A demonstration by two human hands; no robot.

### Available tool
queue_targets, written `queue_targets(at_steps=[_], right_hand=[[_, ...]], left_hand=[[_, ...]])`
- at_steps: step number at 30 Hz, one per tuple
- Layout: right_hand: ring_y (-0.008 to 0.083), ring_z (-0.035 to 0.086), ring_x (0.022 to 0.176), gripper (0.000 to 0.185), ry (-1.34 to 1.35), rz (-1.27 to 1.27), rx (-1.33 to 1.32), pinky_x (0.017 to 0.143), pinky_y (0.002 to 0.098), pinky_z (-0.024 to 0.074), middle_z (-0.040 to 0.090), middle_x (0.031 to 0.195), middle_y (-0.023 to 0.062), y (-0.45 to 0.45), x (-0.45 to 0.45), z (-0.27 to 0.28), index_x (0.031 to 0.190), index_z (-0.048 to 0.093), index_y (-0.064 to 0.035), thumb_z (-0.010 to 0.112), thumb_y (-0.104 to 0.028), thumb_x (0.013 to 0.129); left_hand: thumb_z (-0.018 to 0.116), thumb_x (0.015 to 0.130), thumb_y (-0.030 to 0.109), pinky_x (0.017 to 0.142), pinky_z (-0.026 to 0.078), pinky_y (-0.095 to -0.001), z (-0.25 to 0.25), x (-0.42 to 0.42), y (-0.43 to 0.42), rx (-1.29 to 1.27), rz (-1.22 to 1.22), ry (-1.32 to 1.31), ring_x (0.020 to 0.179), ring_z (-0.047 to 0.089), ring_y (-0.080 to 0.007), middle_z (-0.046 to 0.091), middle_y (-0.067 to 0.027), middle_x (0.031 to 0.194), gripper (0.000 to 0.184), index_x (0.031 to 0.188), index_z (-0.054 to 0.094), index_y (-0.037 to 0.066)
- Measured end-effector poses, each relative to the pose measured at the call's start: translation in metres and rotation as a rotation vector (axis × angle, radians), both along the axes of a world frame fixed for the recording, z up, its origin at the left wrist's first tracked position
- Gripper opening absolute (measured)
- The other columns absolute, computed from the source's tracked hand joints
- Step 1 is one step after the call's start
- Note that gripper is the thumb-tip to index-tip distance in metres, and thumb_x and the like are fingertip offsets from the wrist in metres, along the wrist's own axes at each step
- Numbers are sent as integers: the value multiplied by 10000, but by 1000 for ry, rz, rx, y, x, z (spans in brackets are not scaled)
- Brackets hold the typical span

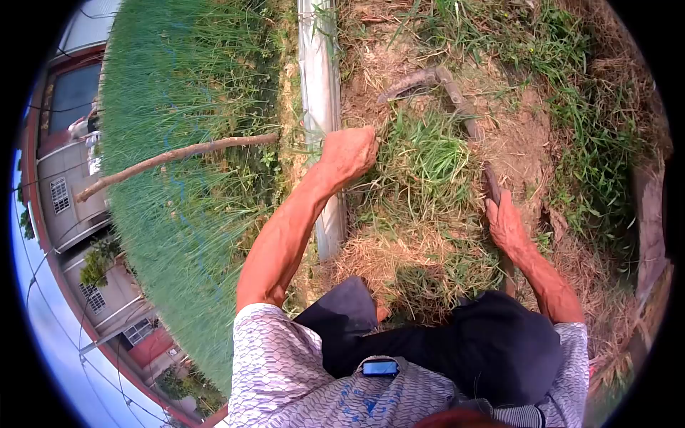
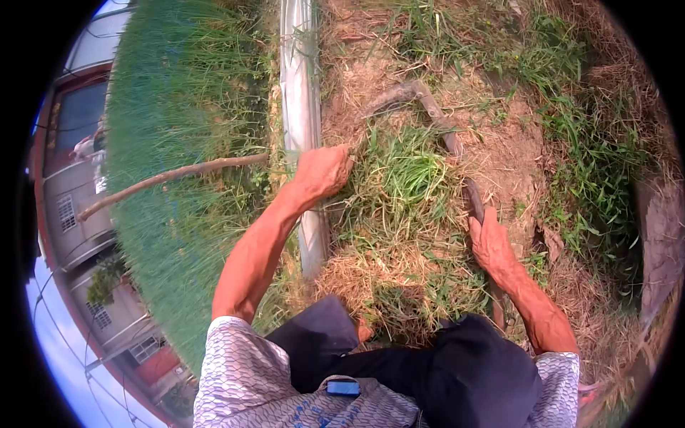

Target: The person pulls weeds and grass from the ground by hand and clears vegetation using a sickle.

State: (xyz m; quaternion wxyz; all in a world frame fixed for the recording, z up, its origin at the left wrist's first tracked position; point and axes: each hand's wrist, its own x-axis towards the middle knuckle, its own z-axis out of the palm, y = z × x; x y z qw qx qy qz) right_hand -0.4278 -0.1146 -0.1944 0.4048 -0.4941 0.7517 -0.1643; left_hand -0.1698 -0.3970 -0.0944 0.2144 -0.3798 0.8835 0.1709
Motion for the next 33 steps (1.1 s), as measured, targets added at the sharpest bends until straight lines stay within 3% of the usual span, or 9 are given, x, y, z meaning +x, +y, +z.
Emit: queue_targets(at_steps=[2, 7, 9, 13, 18, 21, 23, 26, 33], right_hand=[[401, 617, 660, 268, -28, -108, 256, 539, 479, 452, 581, 713, 216, 46, -24, 15, 1127, 446, -30, 513, -249, 990], [329, 565, 594, 276, -248, -177, 174, 561, 445, 442, 534, 685, 182, 46, -23, 60, 1103, 463, -43, 516, -285, 981], [335, 565, 595, 290, -84, -102, 44, 559, 439, 445, 530, 685, 183, 19, -14, 45, 1097, 456, -35, 513, -295, 982], [313, 554, 641, 268, -205, -151, -12, 583, 443, 433, 537, 728, 178, -44, 16, 47, 1026, 457, -12, 510, -271, 980], [377, 549, 584, 262, -183, -121, 14, 554, 479, 433, 529, 686, 210, -40, 36, 29, 1033, 433, -15, 502, -260, 968], [396, 563, 589, 245, -158, -148, 68, 541, 478, 433, 526, 670, 212, -48, 42, 22, 1015, 417, -10, 521, -225, 960], [412, 603, 613, 242, -16, 99, -22, 531, 481, 454, 539, 676, 228, -57, 44, 23, 952, 416, 17, 526, -198, 961], [419, 606, 624, 271, -71, 49, 91, 524, 490, 445, 549, 684, 237, -33, 36, 30, 939, 403, 22, 520, -220, 974], [452, 594, 628, 303, -205, -84, 172, 553, 527, 437, 556, 686, 260, -10, 23, 36, 1026, 419, -15, 509, -301, 982]], left_hand=[[544, 927, 253, 519, 485, -455, 2, 14, 46, 148, -162, 34, 614, 643, -342, 598, -178, 629, 254, 850, 552, 11], [574, 896, 224, 502, 452, -428, -12, 17, 114, 337, -330, -87, 572, 610, -292, 556, -133, 634, 202, 865, 554, 26], [613, 850, 231, 621, 455, -436, -7, 12, 106, -123, -164, 172, 699, 599, -289, 544, -143, 788, 217, 869, 562, 20], [657, 738, 224, 718, 449, -443, -1, 3, 46, -488, -139, -61, 928, 565, -292, 536, -138, 1056, 286, 910, 575, 9], [667, 788, 270, 647, 561, -431, -27, 16, 20, -380, 156, -102, 812, 656, -340, 583, -195, 1033, 466, 1104, 471, -10], [648, 809, 265, 648, 575, -418, -33, 14, 20, -394, 297, -130, 807, 677, -355, 616, -208, 958, 389, 1043, 523, -20], [671, 817, 306, 612, 577, -367, -45, 30, 9, -411, 227, -219, 739, 686, -285, 618, -140, 884, 388, 1015, 584, -16], [609, 818, 148, 601, 549, -416, -32, 34, -6, -184, 90, -206, 730, 669, -301, 615, -149, 874, 155, 924, 624, 37], [577, 761, 92, 652, 423, -396, -32, 31, 56, -459, -264, 12, 766, 563, -251, 527, -88, 816, 93, 851, 554, 86]])
